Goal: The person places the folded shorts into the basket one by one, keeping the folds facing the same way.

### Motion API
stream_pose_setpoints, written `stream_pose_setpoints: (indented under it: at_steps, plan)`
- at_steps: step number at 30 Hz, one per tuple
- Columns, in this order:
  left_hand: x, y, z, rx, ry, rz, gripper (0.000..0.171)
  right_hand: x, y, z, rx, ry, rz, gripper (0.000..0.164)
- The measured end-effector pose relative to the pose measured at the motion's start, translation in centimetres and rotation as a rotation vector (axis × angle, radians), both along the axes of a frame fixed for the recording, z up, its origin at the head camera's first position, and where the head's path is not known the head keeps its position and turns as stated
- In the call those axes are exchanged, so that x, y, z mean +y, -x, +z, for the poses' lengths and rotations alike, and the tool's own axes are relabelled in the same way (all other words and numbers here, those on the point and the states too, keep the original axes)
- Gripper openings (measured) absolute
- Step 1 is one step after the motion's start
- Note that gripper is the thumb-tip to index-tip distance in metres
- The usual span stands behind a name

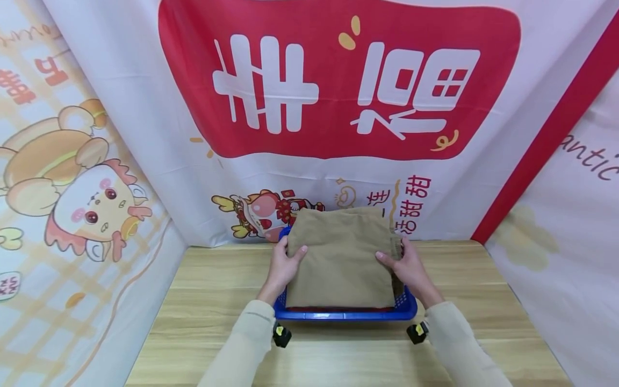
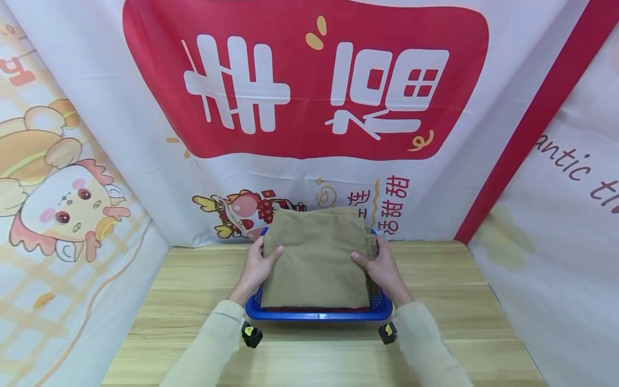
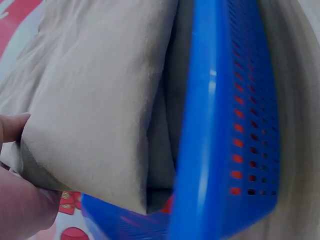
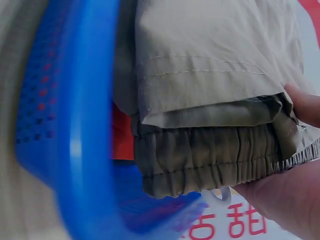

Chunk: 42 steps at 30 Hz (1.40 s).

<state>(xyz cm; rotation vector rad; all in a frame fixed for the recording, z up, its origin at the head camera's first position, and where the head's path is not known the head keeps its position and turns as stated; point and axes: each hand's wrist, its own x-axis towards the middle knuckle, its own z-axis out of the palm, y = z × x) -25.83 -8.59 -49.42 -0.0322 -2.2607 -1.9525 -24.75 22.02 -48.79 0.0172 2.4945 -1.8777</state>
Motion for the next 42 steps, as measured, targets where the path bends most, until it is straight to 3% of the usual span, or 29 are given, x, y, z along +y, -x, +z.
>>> stream_pose_setpoints:
  at_steps: [8, 15, 23, 28, 32, 35, 39, 42]
  plan:
    - [-0.1, 0.2, -1.3, -0.149, 0.050, -0.032, 0.028, -0.3, 0.0, -1.8, -0.115, 0.006, 0.012, 0.064]
    - [0.1, 0.5, -1.8, -0.245, 0.117, 0.000, 0.032, -1.0, 0.4, -3.1, -0.161, -0.082, 0.004, 0.063]
    - [0.3, 0.4, -2.6, -0.268, 0.263, 0.077, 0.050, -1.2, 0.6, -3.9, -0.177, -0.350, -0.006, 0.082]
    - [0.1, 0.5, -2.8, -0.270, 0.392, 0.046, 0.068, -1.9, 0.0, -3.1, -0.027, -0.586, 0.016, 0.086]
    - [-0.1, 0.4, -2.7, -0.189, 0.564, 0.004, 0.080, -2.8, -0.4, -2.3, 0.168, -0.777, 0.022, 0.085]
    - [0.0, 0.5, -2.7, -0.038, 0.783, -0.043, 0.085, -3.4, -0.4, -2.1, 0.278, -0.875, 0.084, 0.079]
    - [0.4, 0.6, -2.9, 0.156, 1.109, -0.146, 0.092, -4.0, 0.0, -2.8, 0.319, -0.963, 0.251, 0.085]
    - [0.6, 0.8, -3.6, 0.179, 1.249, -0.238, 0.105, -4.1, 0.3, -3.9, 0.274, -1.014, 0.337, 0.098]
